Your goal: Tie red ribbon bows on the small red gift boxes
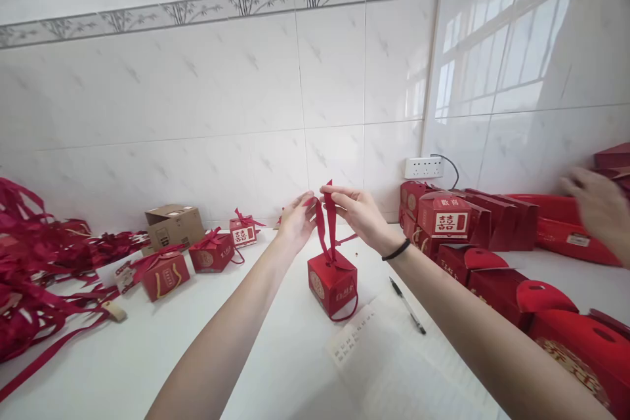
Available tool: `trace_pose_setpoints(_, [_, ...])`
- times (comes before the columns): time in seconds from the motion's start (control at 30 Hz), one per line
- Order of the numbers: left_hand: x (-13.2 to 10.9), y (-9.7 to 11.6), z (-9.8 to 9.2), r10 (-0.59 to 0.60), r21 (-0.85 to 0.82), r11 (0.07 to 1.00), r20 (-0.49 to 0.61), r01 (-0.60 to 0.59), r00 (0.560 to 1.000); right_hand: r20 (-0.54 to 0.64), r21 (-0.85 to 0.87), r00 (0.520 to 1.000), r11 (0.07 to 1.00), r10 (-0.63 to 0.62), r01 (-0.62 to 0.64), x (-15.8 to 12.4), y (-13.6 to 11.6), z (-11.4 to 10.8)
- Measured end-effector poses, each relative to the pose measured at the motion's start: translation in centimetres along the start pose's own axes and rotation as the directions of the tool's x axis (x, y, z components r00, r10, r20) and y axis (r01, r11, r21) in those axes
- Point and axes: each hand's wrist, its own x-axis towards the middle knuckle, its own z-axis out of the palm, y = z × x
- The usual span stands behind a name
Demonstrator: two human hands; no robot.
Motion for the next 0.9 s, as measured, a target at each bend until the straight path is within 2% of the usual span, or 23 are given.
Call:
trace_pose_setpoints(0.13, [-0.1,1.3,0.3,0.05,0.122,0.991,0.021,-0.052,0.999,0.008,-0.036,1.0,0.999,-0.013,0.014,0.3,-0.9,0.2])
trace_pose_setpoints(0.27, [0.6,3.4,-1.6,0.119,0.301,0.947,0.003,-0.115,0.993,-0.135,0.076,0.991,0.997,0.019,-0.009,-0.5,-2.6,-2.5])
trace_pose_setpoints(0.33, [1.0,4.4,-3.6,0.114,0.44,0.892,0.014,-0.108,0.993,-0.123,0.097,0.981,0.986,0.15,-0.139,-1.3,-3.2,-4.3])
trace_pose_setpoints(0.37, [1.0,4.7,-4.7,0.095,0.516,0.852,0.027,-0.096,0.995,-0.059,0.072,0.965,0.965,0.256,-0.251,-1.8,-3.2,-5.1])
trace_pose_setpoints(0.43, [0.8,4.8,-6.9,0.037,0.656,0.751,0.068,-0.073,0.997,0.066,-0.042,0.888,0.89,0.455,-0.453,-3.0,-2.5,-6.2])
trace_pose_setpoints(0.5, [0.0,4.1,-8.7,-0.042,0.764,0.642,0.125,-0.07,0.991,0.098,-0.206,0.82,0.817,0.564,-0.538,-4.1,-0.8,-6.4])
trace_pose_setpoints(0.57, [-1.3,2.6,-9.8,-0.136,0.836,0.543,0.184,-0.082,0.973,0.055,-0.379,0.817,0.769,0.574,-0.515,-5.2,1.5,-5.8])
trace_pose_setpoints(0.67, [-3.2,0.2,-10.4,-0.274,0.905,0.414,0.231,-0.102,0.934,0.057,-0.59,0.875,0.723,0.481,-0.359,-6.4,4.6,-4.4])
trace_pose_setpoints(0.73, [-4.2,-0.8,-10.6,-0.33,0.936,0.335,0.222,-0.106,0.918,0.08,-0.721,0.884,0.639,0.46,-0.267,-6.9,5.8,-3.4])
trace_pose_setpoints(0.83, [-5.2,-0.8,-11.1,-0.389,0.967,0.238,0.184,-0.095,0.903,0.074,-0.86,0.856,0.467,0.511,-0.204,-7.2,6.1,-2.4])
trace_pose_setpoints(0.9, [-6.0,0.0,-11.5,-0.441,0.981,0.177,0.155,-0.083,0.884,0.092,-0.877,0.841,0.444,0.533,-0.185,-7.5,5.8,-1.8])
